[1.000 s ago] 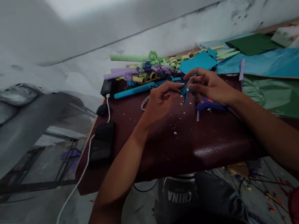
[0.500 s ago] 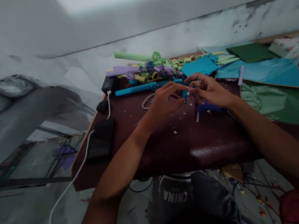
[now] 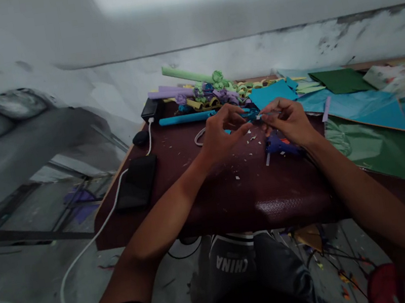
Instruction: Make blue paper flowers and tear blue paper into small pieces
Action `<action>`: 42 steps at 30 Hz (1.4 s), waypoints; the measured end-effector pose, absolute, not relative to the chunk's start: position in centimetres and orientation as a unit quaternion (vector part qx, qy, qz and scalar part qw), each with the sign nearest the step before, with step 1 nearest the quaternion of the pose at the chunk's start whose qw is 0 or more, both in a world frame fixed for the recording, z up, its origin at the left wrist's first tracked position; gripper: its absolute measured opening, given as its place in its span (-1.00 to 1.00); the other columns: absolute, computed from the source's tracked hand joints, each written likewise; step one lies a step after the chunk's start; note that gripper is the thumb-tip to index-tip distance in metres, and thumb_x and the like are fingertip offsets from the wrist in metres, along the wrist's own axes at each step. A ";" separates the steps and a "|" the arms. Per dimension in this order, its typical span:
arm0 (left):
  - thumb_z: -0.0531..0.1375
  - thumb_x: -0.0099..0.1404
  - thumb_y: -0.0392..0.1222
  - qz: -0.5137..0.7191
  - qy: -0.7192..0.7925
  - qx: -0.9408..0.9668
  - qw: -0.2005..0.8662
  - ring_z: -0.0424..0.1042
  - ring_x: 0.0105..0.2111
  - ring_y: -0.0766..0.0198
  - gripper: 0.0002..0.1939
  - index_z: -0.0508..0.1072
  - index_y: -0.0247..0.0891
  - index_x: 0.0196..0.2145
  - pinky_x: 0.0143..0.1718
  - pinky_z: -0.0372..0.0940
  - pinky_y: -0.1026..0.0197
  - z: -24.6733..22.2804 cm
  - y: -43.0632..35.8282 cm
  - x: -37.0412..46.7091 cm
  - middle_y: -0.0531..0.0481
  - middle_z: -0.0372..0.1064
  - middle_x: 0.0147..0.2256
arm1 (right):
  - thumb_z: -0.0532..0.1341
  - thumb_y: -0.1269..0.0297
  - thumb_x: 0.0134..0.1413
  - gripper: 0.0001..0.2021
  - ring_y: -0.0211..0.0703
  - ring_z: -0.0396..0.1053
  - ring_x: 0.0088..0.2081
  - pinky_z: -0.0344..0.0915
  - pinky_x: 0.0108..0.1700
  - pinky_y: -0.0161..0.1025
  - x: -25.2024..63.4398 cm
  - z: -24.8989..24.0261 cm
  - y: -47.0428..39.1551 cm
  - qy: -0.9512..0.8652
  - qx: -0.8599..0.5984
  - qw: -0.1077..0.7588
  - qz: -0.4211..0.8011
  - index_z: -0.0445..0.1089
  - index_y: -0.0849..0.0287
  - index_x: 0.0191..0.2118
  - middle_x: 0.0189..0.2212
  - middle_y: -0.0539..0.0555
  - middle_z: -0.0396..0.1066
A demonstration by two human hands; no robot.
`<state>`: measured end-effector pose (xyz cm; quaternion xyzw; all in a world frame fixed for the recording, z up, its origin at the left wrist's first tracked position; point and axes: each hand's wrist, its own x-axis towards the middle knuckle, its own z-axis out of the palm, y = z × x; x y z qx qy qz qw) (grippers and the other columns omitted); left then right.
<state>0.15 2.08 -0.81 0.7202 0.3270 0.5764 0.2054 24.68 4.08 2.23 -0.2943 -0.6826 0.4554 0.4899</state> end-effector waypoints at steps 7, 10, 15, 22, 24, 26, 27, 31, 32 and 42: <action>0.48 0.42 0.40 0.580 0.335 0.713 0.205 0.69 -0.25 0.23 -0.45 0.72 -0.19 -0.10 -0.17 0.63 0.18 -1.5 2.7 0.3 -0.05 0.71 -0.22 | 0.78 0.01 -0.12 -0.57 -0.18 0.61 -0.35 0.73 -0.33 -0.16 24.5 1.9 3.8 -0.666 -0.280 0.508 0.468 0.65 0.08 -0.30 -0.15 0.07 0.68; 0.47 0.42 0.43 0.580 0.324 0.716 0.212 0.70 -0.21 0.20 -0.43 0.72 -0.21 -0.17 -0.14 0.65 0.17 -1.3 2.5 0.4 -0.09 0.72 -0.20 | 0.76 0.04 -0.10 -0.62 -0.16 0.62 -0.29 0.74 -0.29 -0.15 24.4 1.8 3.7 -0.671 -0.275 0.510 0.462 0.65 0.07 -0.33 -0.14 0.07 0.64; 0.51 0.38 0.40 0.596 0.299 0.707 0.236 0.74 -0.13 0.18 -0.44 0.72 -0.21 -0.23 -0.08 0.67 0.14 -1.2 2.4 0.5 -0.13 0.74 -0.15 | 0.71 0.08 -0.02 -0.66 -0.08 0.61 -0.18 0.72 -0.25 -0.11 24.3 1.6 3.5 -0.682 -0.263 0.515 0.447 0.60 0.07 -0.41 -0.18 0.08 0.58; 0.56 0.27 0.46 0.605 0.320 0.674 0.279 0.73 -0.19 0.18 -0.37 0.69 -0.22 -0.20 -0.11 0.66 0.12 -1.4 2.6 0.7 -0.10 0.73 -0.19 | 0.68 0.13 0.03 -0.67 -0.04 0.56 -0.13 0.57 -0.11 -0.09 24.3 1.4 3.7 -0.730 -0.262 0.508 0.374 0.55 0.04 -0.45 -0.28 0.06 0.57; 0.58 0.25 0.43 0.607 0.330 0.672 0.266 0.73 -0.20 0.19 -0.36 0.68 -0.21 -0.13 -0.15 0.64 0.16 -1.2 2.4 0.8 -0.08 0.73 -0.20 | 0.68 0.09 0.03 -0.67 -0.03 0.56 -0.14 0.55 -0.11 -0.08 24.2 1.4 3.7 -0.729 -0.270 0.510 0.368 0.56 0.04 -0.45 -0.28 0.06 0.58; 0.59 0.26 0.40 0.606 0.344 0.675 0.242 0.74 -0.18 0.17 -0.35 0.69 -0.20 -0.03 -0.15 0.64 0.17 -0.9 2.1 0.8 -0.08 0.74 -0.19 | 0.68 0.06 0.02 -0.66 -0.03 0.57 -0.14 0.56 -0.09 -0.07 24.1 1.3 3.7 -0.732 -0.272 0.508 0.363 0.56 0.03 -0.45 -0.29 0.06 0.58; 0.58 0.28 0.39 0.605 0.349 0.678 0.228 0.74 -0.18 0.17 -0.35 0.69 -0.19 0.01 -0.13 0.65 0.16 -0.9 2.0 0.8 -0.07 0.74 -0.19 | 0.68 0.05 0.03 -0.66 -0.02 0.58 -0.14 0.56 -0.08 -0.05 24.0 1.3 3.7 -0.735 -0.271 0.505 0.362 0.57 0.03 -0.44 -0.29 0.06 0.58; 0.49 0.43 0.31 0.603 0.353 0.696 0.167 0.76 -0.14 0.14 -0.50 0.73 -0.16 0.02 -0.09 0.67 0.14 -1.1 1.9 0.8 -0.08 0.77 -0.15 | 0.68 0.07 0.04 -0.67 -0.03 0.58 -0.14 0.63 -0.07 -0.04 23.9 1.2 3.6 -0.729 -0.269 0.501 0.381 0.57 0.04 -0.43 -0.26 0.07 0.57; 0.46 0.46 0.27 0.601 0.350 0.702 0.152 0.77 -0.14 0.15 -0.55 0.74 -0.15 0.02 -0.08 0.66 0.15 -1.1 1.9 0.7 -0.08 0.78 -0.13 | 0.67 0.08 0.04 -0.67 -0.05 0.58 -0.15 0.64 -0.08 -0.05 23.9 1.2 3.5 -0.723 -0.270 0.504 0.389 0.57 0.04 -0.43 -0.24 0.07 0.57; 0.35 0.53 0.01 0.588 0.336 0.727 0.112 0.74 -0.13 0.18 -0.71 0.75 -0.15 0.06 -0.10 0.64 0.19 -0.8 1.7 0.7 -0.05 0.78 -0.09 | 0.71 0.12 -0.05 -0.65 -0.14 0.57 -0.25 0.70 -0.20 -0.12 23.5 2.1 2.5 -0.703 -0.282 0.495 0.425 0.56 0.07 -0.44 -0.23 0.06 0.54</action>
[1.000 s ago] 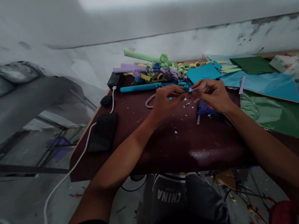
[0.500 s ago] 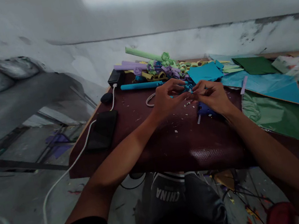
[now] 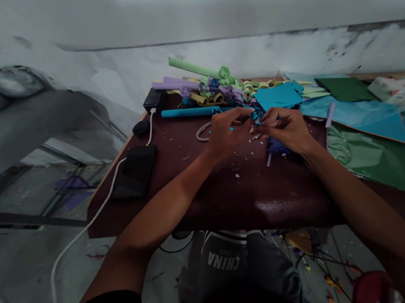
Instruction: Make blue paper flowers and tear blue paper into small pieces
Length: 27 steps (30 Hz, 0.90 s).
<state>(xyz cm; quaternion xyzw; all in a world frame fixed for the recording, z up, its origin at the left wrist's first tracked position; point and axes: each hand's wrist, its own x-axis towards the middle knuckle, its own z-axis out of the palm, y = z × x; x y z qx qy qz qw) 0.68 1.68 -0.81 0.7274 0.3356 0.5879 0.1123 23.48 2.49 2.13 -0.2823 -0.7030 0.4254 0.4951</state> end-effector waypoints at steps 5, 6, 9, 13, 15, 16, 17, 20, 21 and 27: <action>0.36 0.58 0.09 0.580 0.327 0.735 0.129 0.72 -0.11 0.19 -0.66 0.74 -0.19 0.07 -0.14 0.63 0.24 -0.5 1.4 0.8 -0.10 0.76 -0.06 | 0.71 0.06 -0.03 -0.61 -0.15 0.60 -0.33 0.72 -0.21 -0.10 23.7 1.8 2.7 -0.697 -0.288 0.472 0.457 0.53 0.05 -0.36 -0.32 0.00 0.51; 0.36 0.58 0.13 0.579 0.321 0.737 0.135 0.73 -0.11 0.19 -0.64 0.73 -0.20 0.07 -0.15 0.63 0.25 -0.4 1.4 0.8 -0.11 0.75 -0.06 | 0.72 0.06 -0.03 -0.60 -0.15 0.61 -0.34 0.72 -0.22 -0.11 23.8 1.7 2.8 -0.695 -0.289 0.466 0.465 0.52 0.04 -0.32 -0.34 -0.03 0.51; 0.38 0.58 0.22 0.583 0.307 0.737 0.152 0.74 -0.07 0.17 -0.57 0.72 -0.22 0.06 -0.17 0.62 0.27 -0.3 1.3 0.9 -0.14 0.74 -0.05 | 0.76 0.06 -0.06 -0.50 -0.13 0.66 -0.32 0.74 -0.22 -0.12 24.0 1.3 3.3 -0.693 -0.280 0.466 0.474 0.47 -0.02 -0.20 -0.29 -0.07 0.52; 0.43 0.54 0.22 0.589 0.292 0.733 0.175 0.74 -0.04 0.14 -0.52 0.70 -0.24 0.11 -0.15 0.63 0.26 -0.3 1.4 0.9 -0.16 0.71 -0.04 | 0.78 0.05 -0.05 -0.46 -0.16 0.65 -0.30 0.73 -0.21 -0.12 24.2 1.0 3.6 -0.712 -0.258 0.470 0.453 0.46 -0.06 -0.14 -0.21 -0.08 0.50; 0.44 0.54 0.22 0.587 0.285 0.736 0.179 0.73 -0.05 0.14 -0.53 0.71 -0.24 0.10 -0.15 0.64 0.25 -0.4 1.5 0.9 -0.15 0.69 -0.04 | 0.77 0.08 -0.02 -0.48 -0.16 0.63 -0.32 0.69 -0.24 -0.12 24.3 0.9 3.7 -0.720 -0.250 0.470 0.445 0.47 -0.07 -0.14 -0.23 -0.08 0.49; 0.44 0.54 0.22 0.587 0.283 0.737 0.180 0.72 -0.06 0.15 -0.54 0.71 -0.23 0.10 -0.15 0.64 0.24 -0.4 1.5 0.9 -0.15 0.68 -0.04 | 0.77 0.09 0.00 -0.49 -0.16 0.63 -0.32 0.67 -0.25 -0.12 24.3 0.9 3.7 -0.722 -0.247 0.470 0.444 0.47 -0.07 -0.13 -0.24 -0.09 0.48; 0.44 0.54 0.21 0.586 0.282 0.738 0.180 0.72 -0.06 0.15 -0.55 0.71 -0.23 0.10 -0.14 0.64 0.24 -0.4 1.5 0.9 -0.14 0.68 -0.04 | 0.76 0.09 0.01 -0.49 -0.16 0.63 -0.31 0.66 -0.25 -0.13 24.3 0.9 3.7 -0.723 -0.244 0.470 0.444 0.47 -0.08 -0.13 -0.24 -0.09 0.48; 0.42 0.57 0.17 0.580 0.290 0.739 0.184 0.71 -0.05 0.16 -0.58 0.72 -0.21 0.12 -0.12 0.64 0.23 -0.4 1.5 0.9 -0.14 0.68 -0.02 | 0.74 0.05 0.05 -0.49 -0.16 0.62 -0.27 0.67 -0.18 -0.12 24.3 0.8 3.8 -0.728 -0.243 0.472 0.434 0.46 -0.09 -0.09 -0.21 -0.08 0.50; 0.41 0.59 0.16 0.575 0.293 0.741 0.186 0.71 -0.05 0.17 -0.59 0.72 -0.20 0.13 -0.12 0.63 0.23 -0.3 1.4 0.8 -0.14 0.68 -0.01 | 0.74 0.03 0.04 -0.47 -0.16 0.61 -0.27 0.68 -0.16 -0.11 24.3 0.8 3.8 -0.729 -0.247 0.474 0.427 0.46 -0.10 -0.07 -0.19 -0.07 0.51; 0.38 0.59 0.22 0.563 0.312 0.738 0.202 0.70 -0.08 0.18 -0.56 0.73 -0.20 0.11 -0.11 0.62 0.21 0.0 1.1 0.8 -0.14 0.69 -0.02 | 0.75 -0.09 -0.04 -0.28 -0.13 0.57 -0.29 0.62 -0.24 -0.10 24.5 0.6 3.9 -0.747 -0.272 0.460 0.395 0.43 -0.17 0.14 -0.20 -0.07 0.52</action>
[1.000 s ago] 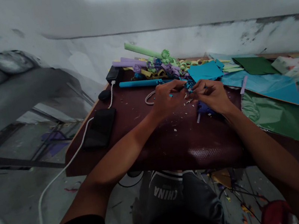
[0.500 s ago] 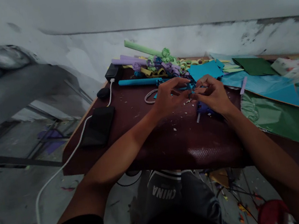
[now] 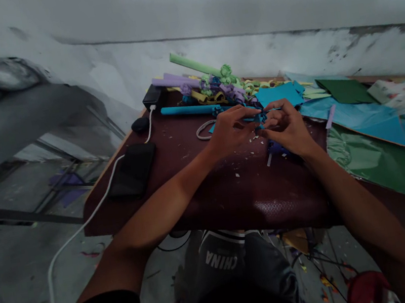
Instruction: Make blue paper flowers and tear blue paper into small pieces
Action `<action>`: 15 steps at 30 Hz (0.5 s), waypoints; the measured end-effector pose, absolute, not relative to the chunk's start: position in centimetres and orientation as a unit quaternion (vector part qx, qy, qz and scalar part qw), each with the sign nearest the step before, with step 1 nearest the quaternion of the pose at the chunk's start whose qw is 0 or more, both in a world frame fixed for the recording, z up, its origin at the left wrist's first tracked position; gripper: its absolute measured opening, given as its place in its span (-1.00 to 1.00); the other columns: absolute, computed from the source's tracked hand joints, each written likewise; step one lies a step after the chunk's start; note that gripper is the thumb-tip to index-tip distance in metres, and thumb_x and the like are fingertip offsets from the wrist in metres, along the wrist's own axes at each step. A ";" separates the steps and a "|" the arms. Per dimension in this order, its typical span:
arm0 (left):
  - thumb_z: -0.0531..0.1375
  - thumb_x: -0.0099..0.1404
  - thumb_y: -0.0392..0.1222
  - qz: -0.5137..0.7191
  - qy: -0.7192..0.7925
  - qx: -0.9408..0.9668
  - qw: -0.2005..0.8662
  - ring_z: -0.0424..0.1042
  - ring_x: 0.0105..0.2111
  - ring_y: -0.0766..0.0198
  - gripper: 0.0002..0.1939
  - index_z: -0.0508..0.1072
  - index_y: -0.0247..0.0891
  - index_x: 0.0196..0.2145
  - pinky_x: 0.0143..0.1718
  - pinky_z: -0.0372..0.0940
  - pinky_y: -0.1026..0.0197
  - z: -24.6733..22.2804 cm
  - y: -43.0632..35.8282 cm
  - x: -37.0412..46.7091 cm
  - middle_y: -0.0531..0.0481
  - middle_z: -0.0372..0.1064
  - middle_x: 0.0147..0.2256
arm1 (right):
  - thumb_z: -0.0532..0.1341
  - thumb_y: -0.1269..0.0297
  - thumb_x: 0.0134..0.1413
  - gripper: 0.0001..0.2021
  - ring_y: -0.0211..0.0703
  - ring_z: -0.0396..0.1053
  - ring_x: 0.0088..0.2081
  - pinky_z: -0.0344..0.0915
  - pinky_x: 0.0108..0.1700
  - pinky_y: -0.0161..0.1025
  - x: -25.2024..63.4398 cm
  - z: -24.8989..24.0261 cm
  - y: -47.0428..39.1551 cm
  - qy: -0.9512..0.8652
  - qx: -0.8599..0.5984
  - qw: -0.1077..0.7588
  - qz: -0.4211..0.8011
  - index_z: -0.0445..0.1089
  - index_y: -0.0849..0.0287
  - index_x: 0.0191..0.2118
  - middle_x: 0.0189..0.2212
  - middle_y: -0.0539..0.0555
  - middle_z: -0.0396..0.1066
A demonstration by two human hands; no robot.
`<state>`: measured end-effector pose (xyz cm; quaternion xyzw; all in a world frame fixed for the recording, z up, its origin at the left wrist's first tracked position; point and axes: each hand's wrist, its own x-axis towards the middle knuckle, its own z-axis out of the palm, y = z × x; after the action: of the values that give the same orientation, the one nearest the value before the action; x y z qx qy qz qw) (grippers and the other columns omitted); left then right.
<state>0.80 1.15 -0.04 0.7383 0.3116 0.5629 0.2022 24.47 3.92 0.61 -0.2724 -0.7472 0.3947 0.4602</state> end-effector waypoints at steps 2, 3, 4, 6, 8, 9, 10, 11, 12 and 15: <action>0.42 0.54 0.28 0.557 0.328 0.731 0.218 0.71 -0.04 0.15 -0.49 0.70 -0.22 0.13 -0.06 0.61 0.19 0.0 1.2 0.8 -0.14 0.71 -0.02 | 0.72 -0.08 0.04 -0.27 -0.11 0.58 -0.30 0.59 -0.25 -0.11 24.4 0.8 3.8 -0.760 -0.271 0.444 0.390 0.44 -0.21 0.24 -0.24 -0.08 0.52; 0.45 0.51 0.31 0.558 0.331 0.726 0.226 0.72 -0.04 0.14 -0.45 0.69 -0.23 0.12 -0.05 0.61 0.18 0.0 1.3 0.8 -0.15 0.71 -0.04 | 0.71 -0.08 0.07 -0.29 -0.11 0.57 -0.32 0.57 -0.27 -0.11 24.4 0.9 3.7 -0.765 -0.271 0.440 0.385 0.46 -0.22 0.26 -0.26 -0.08 0.52; 0.47 0.47 0.34 0.563 0.331 0.720 0.235 0.72 -0.05 0.13 -0.42 0.69 -0.23 0.10 -0.04 0.61 0.17 0.0 1.4 0.8 -0.15 0.72 -0.05 | 0.69 -0.08 0.10 -0.33 -0.11 0.56 -0.34 0.55 -0.29 -0.11 24.3 1.0 3.6 -0.768 -0.273 0.437 0.380 0.48 -0.21 0.25 -0.29 -0.09 0.52; 0.49 0.43 0.38 0.575 0.327 0.707 0.250 0.71 -0.10 0.15 -0.40 0.68 -0.25 0.01 -0.08 0.59 0.17 -0.1 1.7 0.7 -0.15 0.72 -0.09 | 0.69 -0.09 0.11 -0.40 -0.11 0.53 -0.37 0.52 -0.31 -0.10 24.2 1.2 3.5 -0.763 -0.277 0.443 0.380 0.52 -0.16 0.17 -0.34 -0.08 0.52; 0.48 0.43 0.39 0.582 0.323 0.699 0.262 0.68 -0.17 0.18 -0.42 0.68 -0.25 -0.07 -0.14 0.56 0.18 -0.2 1.8 0.7 -0.12 0.71 -0.16 | 0.70 -0.10 0.08 -0.43 -0.09 0.55 -0.39 0.53 -0.31 -0.08 24.1 1.3 3.4 -0.748 -0.284 0.456 0.389 0.51 -0.13 0.09 -0.36 -0.08 0.54; 0.48 0.44 0.39 0.581 0.322 0.698 0.266 0.67 -0.20 0.19 -0.43 0.69 -0.25 -0.10 -0.16 0.54 0.18 -0.2 1.9 0.7 -0.11 0.70 -0.18 | 0.70 -0.11 0.06 -0.42 -0.07 0.57 -0.38 0.54 -0.29 -0.07 24.0 1.4 3.5 -0.740 -0.288 0.461 0.396 0.49 -0.12 0.07 -0.37 -0.09 0.55; 0.47 0.45 0.38 0.579 0.322 0.699 0.268 0.65 -0.21 0.20 -0.43 0.69 -0.25 -0.11 -0.17 0.53 0.18 -0.2 1.9 0.7 -0.10 0.70 -0.20 | 0.71 -0.12 0.04 -0.40 -0.06 0.60 -0.38 0.56 -0.28 -0.05 24.0 1.4 3.5 -0.733 -0.295 0.462 0.402 0.47 -0.11 0.05 -0.38 -0.09 0.55; 0.47 0.45 0.37 0.576 0.321 0.702 0.270 0.65 -0.22 0.21 -0.44 0.69 -0.25 -0.12 -0.17 0.53 0.17 -0.2 1.9 0.7 -0.09 0.70 -0.21 | 0.71 -0.12 0.03 -0.39 -0.04 0.61 -0.39 0.58 -0.28 -0.04 24.0 1.4 3.6 -0.728 -0.302 0.463 0.407 0.46 -0.11 0.04 -0.39 -0.11 0.54; 0.47 0.45 0.37 0.572 0.318 0.705 0.274 0.65 -0.22 0.21 -0.45 0.70 -0.25 -0.12 -0.17 0.53 0.17 -0.1 1.9 0.7 -0.09 0.70 -0.21 | 0.72 -0.12 0.00 -0.38 -0.03 0.62 -0.40 0.59 -0.29 -0.03 23.9 1.3 3.6 -0.724 -0.307 0.462 0.411 0.44 -0.10 0.03 -0.42 -0.12 0.53; 0.51 0.40 0.38 0.559 0.315 0.708 0.295 0.67 -0.22 0.19 -0.42 0.69 -0.26 -0.09 -0.18 0.53 0.17 0.1 1.5 0.8 -0.09 0.70 -0.21 | 0.74 -0.12 -0.05 -0.36 0.00 0.63 -0.43 0.58 -0.32 -0.02 23.8 1.3 3.7 -0.715 -0.318 0.465 0.415 0.43 -0.10 -0.01 -0.49 -0.15 0.48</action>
<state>0.76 1.52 0.06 0.7078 0.3150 0.5590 0.2955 23.84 3.69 1.32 -0.3179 -0.7148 0.4148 0.4647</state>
